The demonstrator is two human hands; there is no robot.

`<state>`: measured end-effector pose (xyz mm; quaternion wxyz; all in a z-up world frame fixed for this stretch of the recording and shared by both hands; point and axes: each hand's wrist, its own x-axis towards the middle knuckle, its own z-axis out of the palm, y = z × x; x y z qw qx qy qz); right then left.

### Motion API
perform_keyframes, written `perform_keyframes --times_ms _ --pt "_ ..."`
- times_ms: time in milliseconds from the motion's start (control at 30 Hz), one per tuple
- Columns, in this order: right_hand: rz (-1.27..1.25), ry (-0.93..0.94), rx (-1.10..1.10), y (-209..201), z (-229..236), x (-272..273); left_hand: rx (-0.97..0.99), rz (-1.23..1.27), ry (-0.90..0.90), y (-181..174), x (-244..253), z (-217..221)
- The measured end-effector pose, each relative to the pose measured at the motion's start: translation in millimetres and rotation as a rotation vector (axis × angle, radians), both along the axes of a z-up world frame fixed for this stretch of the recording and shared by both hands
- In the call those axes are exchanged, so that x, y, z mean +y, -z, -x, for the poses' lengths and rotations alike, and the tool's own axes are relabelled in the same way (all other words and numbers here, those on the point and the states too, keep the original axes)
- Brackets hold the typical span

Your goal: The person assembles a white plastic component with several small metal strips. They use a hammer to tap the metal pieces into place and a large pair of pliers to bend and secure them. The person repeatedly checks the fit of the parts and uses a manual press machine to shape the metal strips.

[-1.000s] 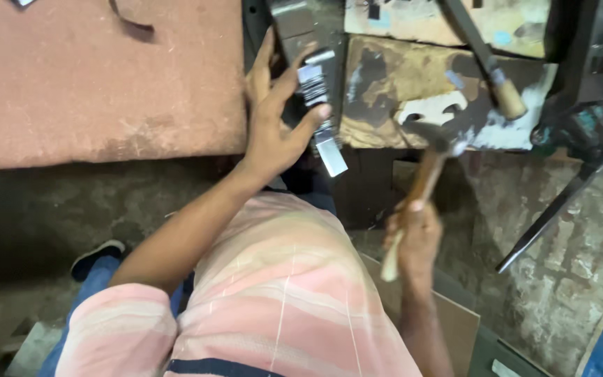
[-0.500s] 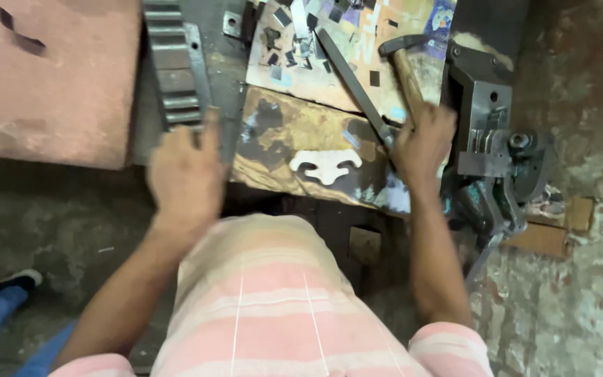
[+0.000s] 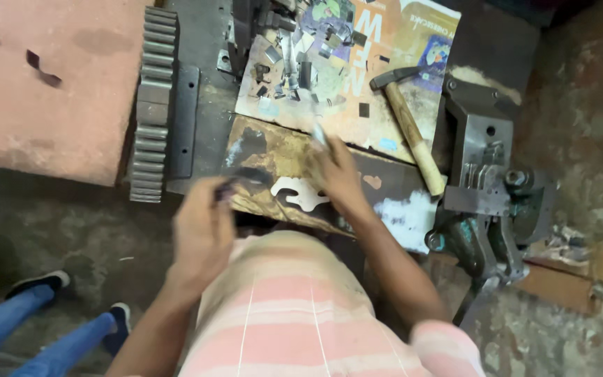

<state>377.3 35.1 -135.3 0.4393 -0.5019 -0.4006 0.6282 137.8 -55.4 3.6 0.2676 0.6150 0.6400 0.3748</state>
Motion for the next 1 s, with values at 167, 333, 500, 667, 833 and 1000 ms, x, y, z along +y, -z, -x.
perform_keyframes --times_ms 167,333,500,667,833,1000 --pt "-0.292 -0.086 -0.343 -7.1 85.8 57.3 0.065 -0.29 0.205 -14.3 39.4 -17.6" --pt "-0.416 -0.182 -0.6 -27.4 37.0 55.9 0.145 -0.278 0.139 0.7 54.1 9.8" --pt "-0.677 -0.089 -1.048 -13.5 -19.5 159.1 0.109 -0.209 0.147 19.3 43.5 26.6" --pt "-0.811 -0.045 -1.312 11.0 -23.1 304.6 0.092 -0.153 0.194 19.0 37.7 32.0" --pt "-0.735 -0.372 -1.628 26.9 -23.6 389.0 0.073 -0.072 0.14 28.3 37.3 24.6" --pt "-0.963 -0.477 -1.396 22.2 -35.5 354.2 0.04 -0.029 0.062 44.4 44.7 14.5"
